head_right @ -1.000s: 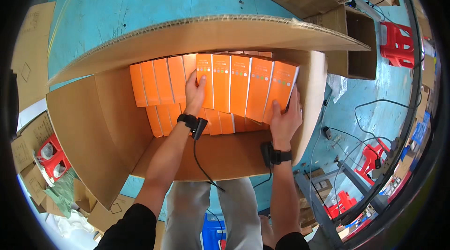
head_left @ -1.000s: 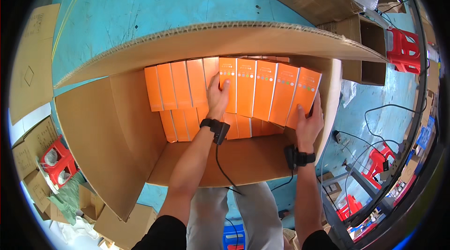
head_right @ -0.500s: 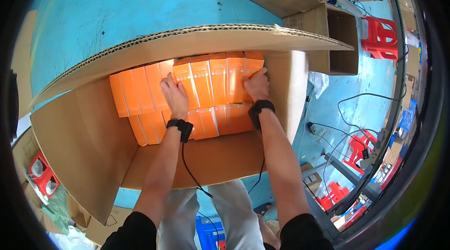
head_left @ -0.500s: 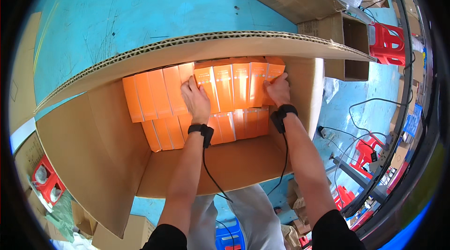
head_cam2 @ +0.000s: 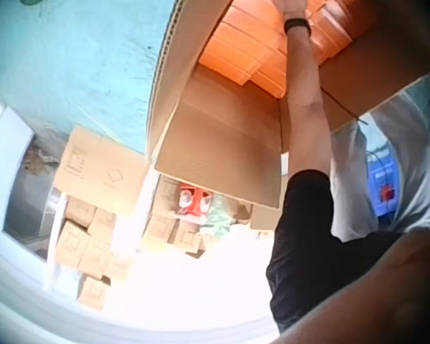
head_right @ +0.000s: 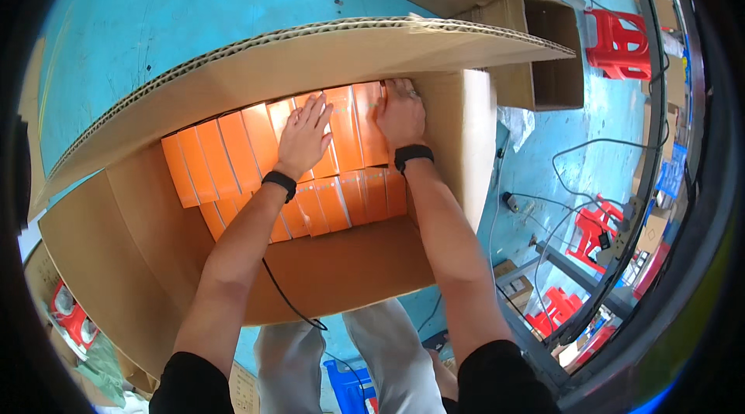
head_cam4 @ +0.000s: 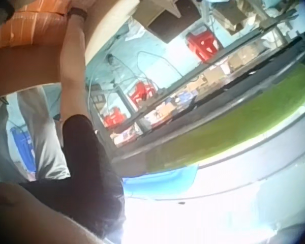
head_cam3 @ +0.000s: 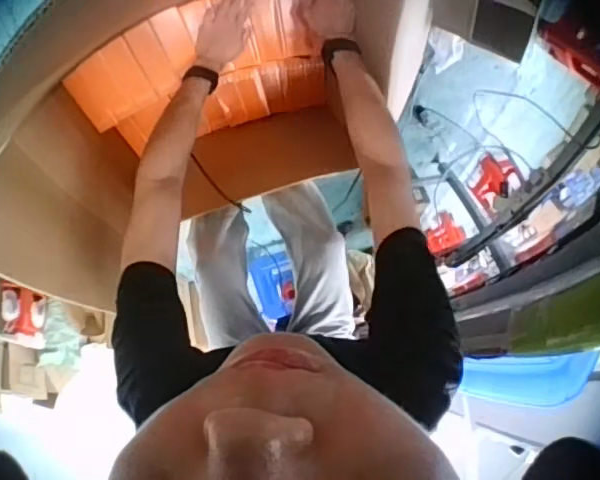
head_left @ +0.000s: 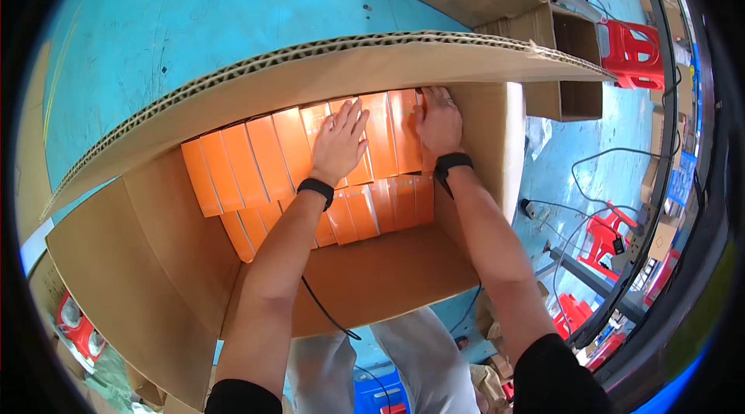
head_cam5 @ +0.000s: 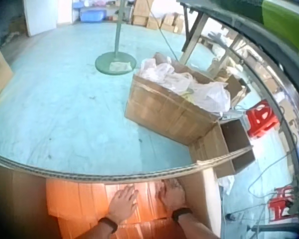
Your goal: Packing several orange product boxes into a large cardboard shipping carton in a factory setting.
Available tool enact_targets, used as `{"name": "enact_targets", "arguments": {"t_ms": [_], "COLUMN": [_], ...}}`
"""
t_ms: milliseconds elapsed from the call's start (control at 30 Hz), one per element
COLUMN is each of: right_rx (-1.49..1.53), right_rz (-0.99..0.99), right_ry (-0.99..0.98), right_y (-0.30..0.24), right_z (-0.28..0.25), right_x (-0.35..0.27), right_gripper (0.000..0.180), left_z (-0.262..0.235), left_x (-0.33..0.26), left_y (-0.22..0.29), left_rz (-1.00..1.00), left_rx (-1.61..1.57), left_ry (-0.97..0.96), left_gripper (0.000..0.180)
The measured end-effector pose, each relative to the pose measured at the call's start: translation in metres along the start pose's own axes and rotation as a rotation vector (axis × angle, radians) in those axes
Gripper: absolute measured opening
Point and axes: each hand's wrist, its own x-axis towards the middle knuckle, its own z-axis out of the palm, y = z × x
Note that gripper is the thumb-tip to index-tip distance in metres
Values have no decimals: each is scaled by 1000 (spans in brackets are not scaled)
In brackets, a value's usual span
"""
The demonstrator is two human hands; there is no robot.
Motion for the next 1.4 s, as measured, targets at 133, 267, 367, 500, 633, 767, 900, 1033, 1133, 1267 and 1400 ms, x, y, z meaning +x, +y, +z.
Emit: {"name": "enact_targets", "arguments": {"t_ms": [133,267,367,500,633,767,900,1033,1133,1267,1400], "right_rx": [-128,-258,-38,-117,900,1513,1927,2108,1971,1958,1519], "right_rz": [13,-30,211,133,741,1432,1477,1295,1343,1329,811], "right_ry": [228,177,-294,-65,360,289,89,285,256,64,160], "right_y": [-40,-14,-20,-20,-88,-19,-39,-40,-29,-49,28], "right_z": [16,31,6,33,46,107,108,101,105,106,133], "right_x": [-39,-40,3,-36,-134,-174,-155,-132,-120,-114,-132], "right_gripper": [51,50,50,59,45,38,29,29,29,39,45], "left_z": [1,2,-2,-5,-16,22,16,7,-1,-9,2], "left_x": [-21,-8,-9,-11,-59,-51,-60,-61,-59,-87,-67], "left_y": [-19,-1,-2,13,13,19,18,28,52,50,98], "left_rz": [-16,-21,-43,-68,152,352,289,261,171,163,119], "left_rx": [56,26,63,135,59,248,257,260,138,172,92], "left_ry": [-40,-25,-33,-87,-296,-99,-140,-162,-208,-245,-134], "left_gripper": [57,56,57,60,65,60,55,55,56,55,53]}}
